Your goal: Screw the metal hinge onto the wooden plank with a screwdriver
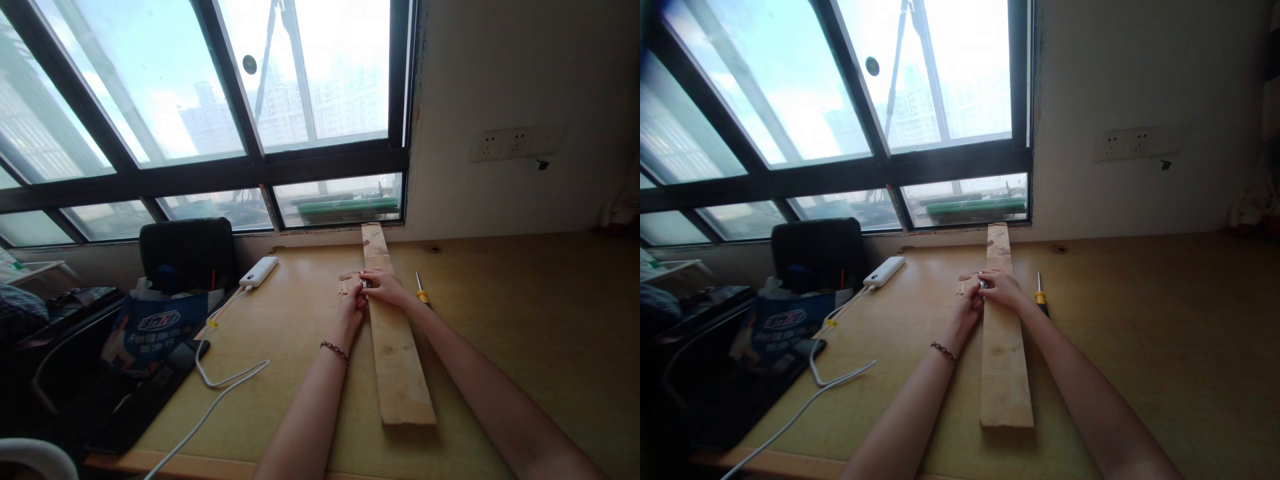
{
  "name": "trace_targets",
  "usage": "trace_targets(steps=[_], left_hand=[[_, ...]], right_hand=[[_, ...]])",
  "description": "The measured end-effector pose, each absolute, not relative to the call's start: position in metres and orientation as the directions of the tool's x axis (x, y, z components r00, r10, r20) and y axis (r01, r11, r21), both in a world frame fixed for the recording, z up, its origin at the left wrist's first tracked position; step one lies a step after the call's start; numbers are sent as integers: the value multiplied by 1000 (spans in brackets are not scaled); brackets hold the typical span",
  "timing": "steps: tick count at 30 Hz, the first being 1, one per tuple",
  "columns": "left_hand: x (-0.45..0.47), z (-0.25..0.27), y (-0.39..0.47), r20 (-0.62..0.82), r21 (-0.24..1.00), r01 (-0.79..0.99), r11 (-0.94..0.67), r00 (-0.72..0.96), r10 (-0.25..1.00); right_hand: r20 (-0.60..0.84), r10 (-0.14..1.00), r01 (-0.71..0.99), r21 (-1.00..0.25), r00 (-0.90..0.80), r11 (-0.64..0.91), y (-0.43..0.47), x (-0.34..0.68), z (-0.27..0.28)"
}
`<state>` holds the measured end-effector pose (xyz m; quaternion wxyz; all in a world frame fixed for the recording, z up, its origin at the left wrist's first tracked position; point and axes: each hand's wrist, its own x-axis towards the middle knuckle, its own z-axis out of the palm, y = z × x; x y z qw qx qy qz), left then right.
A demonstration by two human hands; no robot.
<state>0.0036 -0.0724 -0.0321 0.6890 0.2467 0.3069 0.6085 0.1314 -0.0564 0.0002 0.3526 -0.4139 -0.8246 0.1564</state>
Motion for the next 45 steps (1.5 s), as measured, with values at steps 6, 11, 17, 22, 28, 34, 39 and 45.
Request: trace_targets(steps=[6, 11, 17, 22, 28, 34, 39, 45], left_hand=[[2, -29, -74, -145, 678, -734, 36, -85, 986], [-19, -23, -71, -110, 863, -439, -249, -645, 756], [-46, 9, -56, 339, 939, 85, -332, -366, 866], [-38, 24, -38, 126, 989, 74, -131, 68, 990], [-41, 12, -28, 22, 996, 85, -37, 167, 986], [-42, 12, -32, 31, 990, 133, -55, 174, 984], [-35, 24, -35, 38, 941, 328, -77, 124, 992], [-27, 23, -31, 102, 784, 613, -99, 31, 994]], right_hand=[[452, 788, 583, -532, -418, 614, -58, 131, 2], [444, 794, 591, -531, -416, 607, -58, 132, 2], [452, 782, 592, -513, -429, 621, -58, 133, 3], [461, 777, 582, -517, -429, 628, -58, 132, 3], [453, 784, 577, -531, -425, 620, -62, 131, 6], [467, 756, 569, -499, -459, 654, -64, 130, 8], [471, 745, 582, -467, -473, 665, -63, 131, 7], [460, 761, 602, -469, -458, 646, -62, 129, 5]])
